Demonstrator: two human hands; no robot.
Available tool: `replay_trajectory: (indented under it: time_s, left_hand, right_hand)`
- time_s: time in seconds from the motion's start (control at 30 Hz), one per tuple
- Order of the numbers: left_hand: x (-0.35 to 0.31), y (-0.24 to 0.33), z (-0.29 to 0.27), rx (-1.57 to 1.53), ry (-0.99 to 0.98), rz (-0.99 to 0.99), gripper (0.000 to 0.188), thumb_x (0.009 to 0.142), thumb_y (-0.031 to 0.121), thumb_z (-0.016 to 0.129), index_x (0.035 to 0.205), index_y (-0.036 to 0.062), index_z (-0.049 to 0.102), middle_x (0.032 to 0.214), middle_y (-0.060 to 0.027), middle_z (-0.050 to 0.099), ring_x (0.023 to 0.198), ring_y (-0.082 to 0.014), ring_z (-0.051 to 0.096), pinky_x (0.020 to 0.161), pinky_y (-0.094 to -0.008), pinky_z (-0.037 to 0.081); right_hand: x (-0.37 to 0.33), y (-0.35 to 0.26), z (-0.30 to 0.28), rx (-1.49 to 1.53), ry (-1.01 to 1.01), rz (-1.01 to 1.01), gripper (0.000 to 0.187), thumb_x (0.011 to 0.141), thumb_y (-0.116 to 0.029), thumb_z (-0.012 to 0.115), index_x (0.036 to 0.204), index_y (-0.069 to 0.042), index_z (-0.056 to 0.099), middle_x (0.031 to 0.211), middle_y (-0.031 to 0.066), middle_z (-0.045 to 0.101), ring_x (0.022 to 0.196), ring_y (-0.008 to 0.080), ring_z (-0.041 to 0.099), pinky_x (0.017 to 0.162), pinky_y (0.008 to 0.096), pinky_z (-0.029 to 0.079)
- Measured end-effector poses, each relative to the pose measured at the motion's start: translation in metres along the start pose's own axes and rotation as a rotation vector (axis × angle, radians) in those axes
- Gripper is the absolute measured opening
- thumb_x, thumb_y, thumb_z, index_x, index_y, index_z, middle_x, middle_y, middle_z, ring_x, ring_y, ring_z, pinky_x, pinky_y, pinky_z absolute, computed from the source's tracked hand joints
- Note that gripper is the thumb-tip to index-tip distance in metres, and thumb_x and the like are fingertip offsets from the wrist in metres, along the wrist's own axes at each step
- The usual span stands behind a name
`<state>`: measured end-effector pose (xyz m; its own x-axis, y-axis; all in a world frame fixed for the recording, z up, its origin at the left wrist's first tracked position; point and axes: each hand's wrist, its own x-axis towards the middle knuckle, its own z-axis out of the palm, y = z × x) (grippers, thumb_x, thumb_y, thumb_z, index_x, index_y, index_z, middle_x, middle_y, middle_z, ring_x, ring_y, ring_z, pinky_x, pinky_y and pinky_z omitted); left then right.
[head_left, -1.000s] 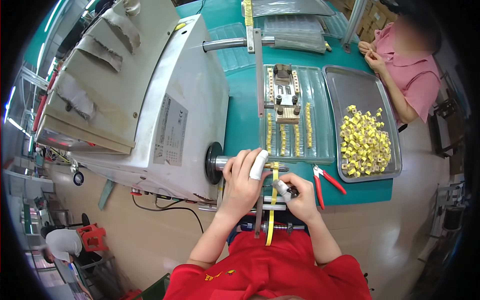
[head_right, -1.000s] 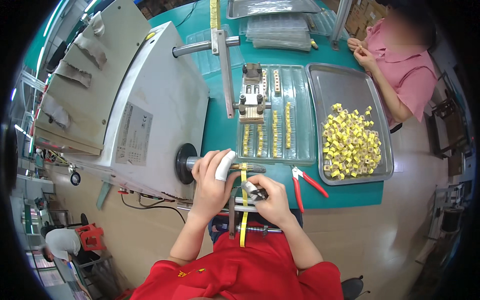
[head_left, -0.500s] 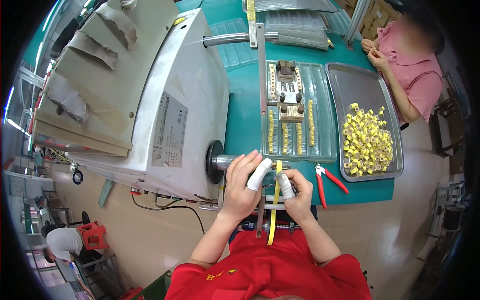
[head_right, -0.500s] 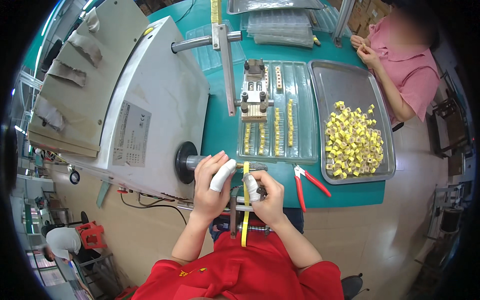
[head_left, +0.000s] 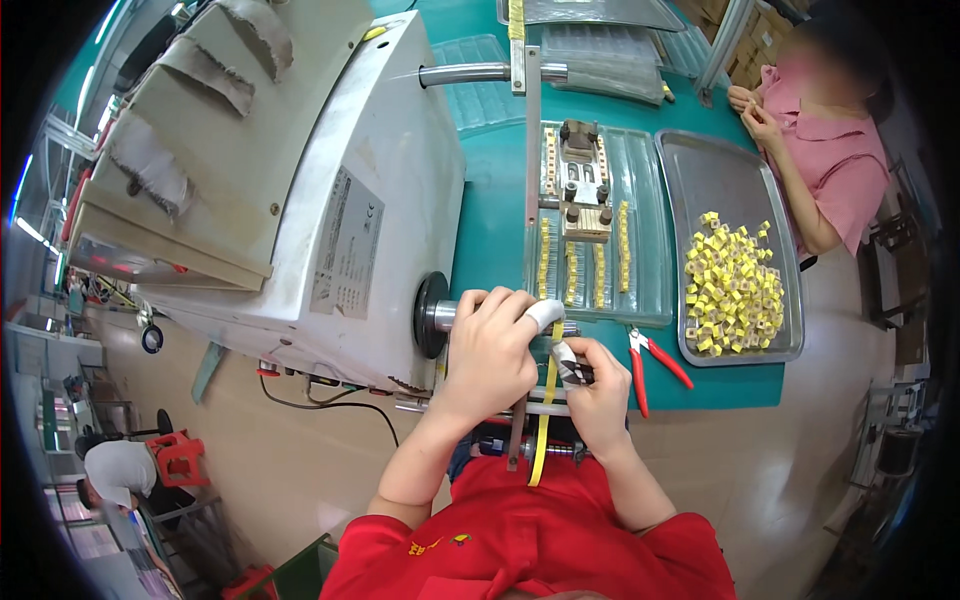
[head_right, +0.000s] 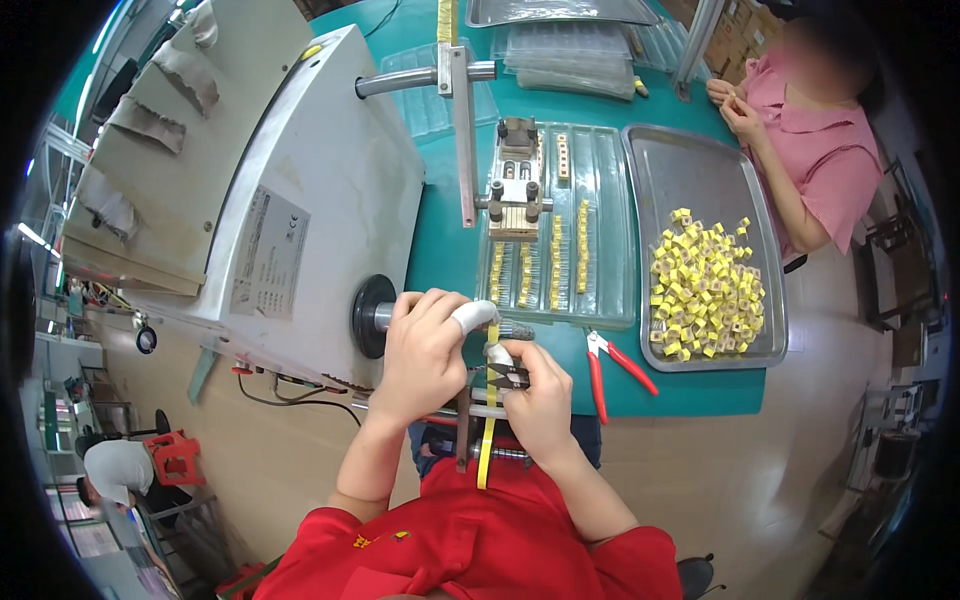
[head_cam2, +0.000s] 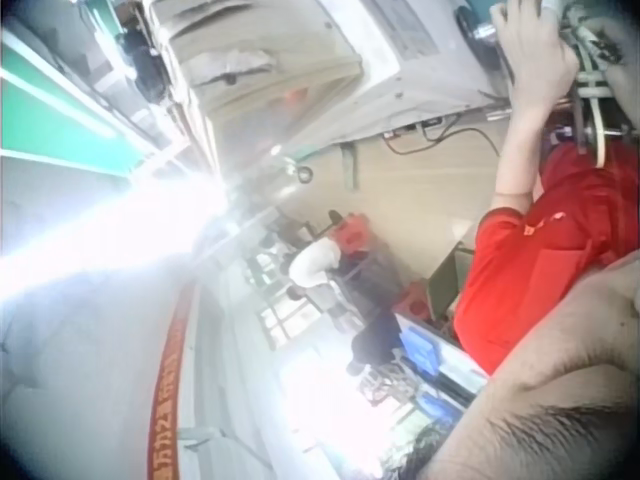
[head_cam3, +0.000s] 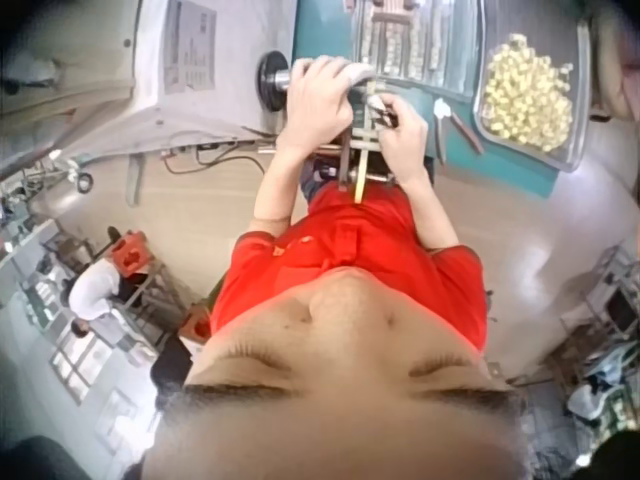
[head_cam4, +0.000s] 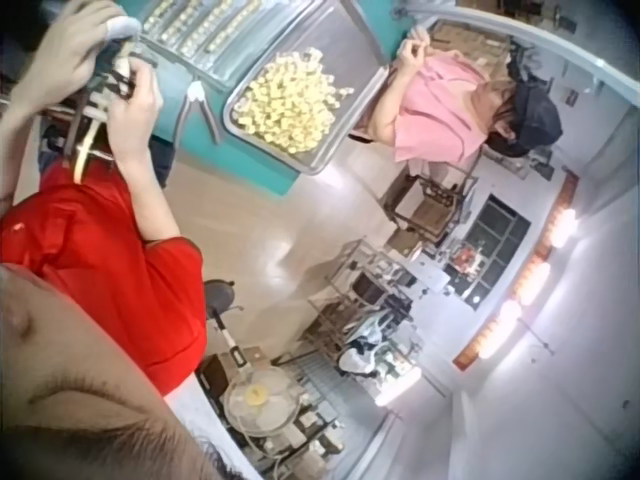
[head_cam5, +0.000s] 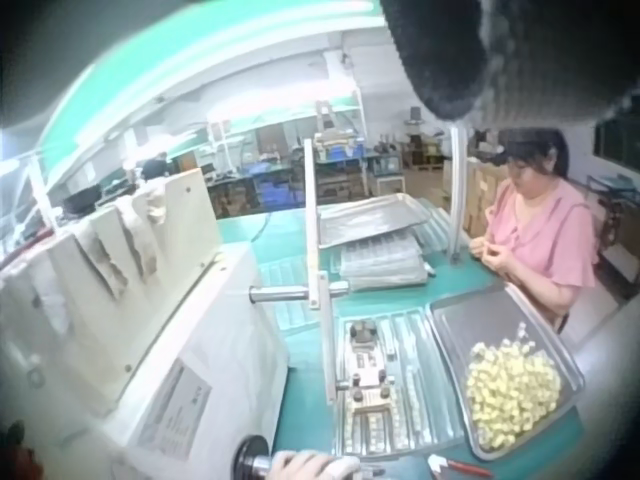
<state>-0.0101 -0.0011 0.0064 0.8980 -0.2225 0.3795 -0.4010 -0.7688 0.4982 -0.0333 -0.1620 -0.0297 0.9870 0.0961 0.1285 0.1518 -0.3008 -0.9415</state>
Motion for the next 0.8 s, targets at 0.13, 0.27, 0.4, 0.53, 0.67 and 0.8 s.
replay_trajectory:
  time_s: [0.13,0.27,0.4,0.53,0.67,0.8]
  left_hand:
    - [0.007,-0.001,-0.011,-0.003,-0.142,-0.048,0.04,0.073,-0.006,0.054,0.108,0.0055,0.069,0.089,-0.0087,0.064,0.091,-0.0263,0.061,0.082,-0.0372,0.038]
    - [0.01,-0.003,-0.017,-0.022,-0.259,-0.068,0.036,0.079,-0.004,0.055,0.111,0.0055,0.067,0.097,-0.0101,0.064,0.099,-0.0276,0.06,0.091,-0.0397,0.038]
    - [-0.005,0.013,0.002,0.032,0.23,-0.096,0.024,0.086,0.001,0.063,0.11,0.0016,0.066,0.115,-0.0119,0.063,0.118,-0.0309,0.058,0.105,-0.0438,0.033]
    - [-0.031,0.031,0.029,0.056,0.312,-0.197,0.028,0.085,-0.002,0.065,0.112,0.0002,0.07,0.129,-0.0132,0.06,0.134,-0.0342,0.049,0.11,-0.0464,0.029]
    - [-0.031,0.03,0.033,0.042,0.32,-0.131,0.049,0.075,-0.009,0.061,0.122,0.0047,0.069,0.125,-0.011,0.062,0.131,-0.0333,0.052,0.112,-0.0486,0.028]
    - [-0.03,0.02,0.026,0.129,0.177,-0.046,0.047,0.075,-0.01,0.062,0.118,0.0063,0.07,0.119,-0.0087,0.065,0.124,-0.0302,0.057,0.107,-0.0459,0.032]
  right_hand:
    - [0.0,0.007,-0.003,-0.188,0.012,-0.078,0.035,0.066,0.011,0.055,0.097,0.001,0.065,0.09,0.0158,0.068,0.084,0.0361,0.066,0.075,0.0425,0.051]
    - [-0.001,0.008,-0.002,-0.237,0.073,-0.103,0.036,0.064,0.012,0.055,0.096,0.001,0.065,0.09,0.0162,0.068,0.084,0.0364,0.066,0.075,0.0442,0.051]
    - [0.0,0.002,-0.003,-0.154,0.087,-0.08,0.036,0.063,0.012,0.056,0.095,0.0,0.066,0.088,0.0157,0.068,0.083,0.0357,0.067,0.075,0.0431,0.052]
    - [0.0,0.002,-0.003,-0.092,0.081,-0.064,0.035,0.064,0.012,0.058,0.096,0.0,0.066,0.088,0.016,0.068,0.082,0.0358,0.068,0.074,0.0428,0.053]
    - [0.001,0.005,-0.004,-0.081,0.066,-0.082,0.033,0.066,0.011,0.059,0.096,0.0,0.066,0.088,0.0164,0.068,0.083,0.0362,0.067,0.075,0.0427,0.053]
    - [0.001,0.008,-0.004,-0.069,0.059,-0.069,0.031,0.068,0.01,0.059,0.096,0.0,0.066,0.089,0.0165,0.068,0.083,0.0363,0.067,0.075,0.0428,0.053]
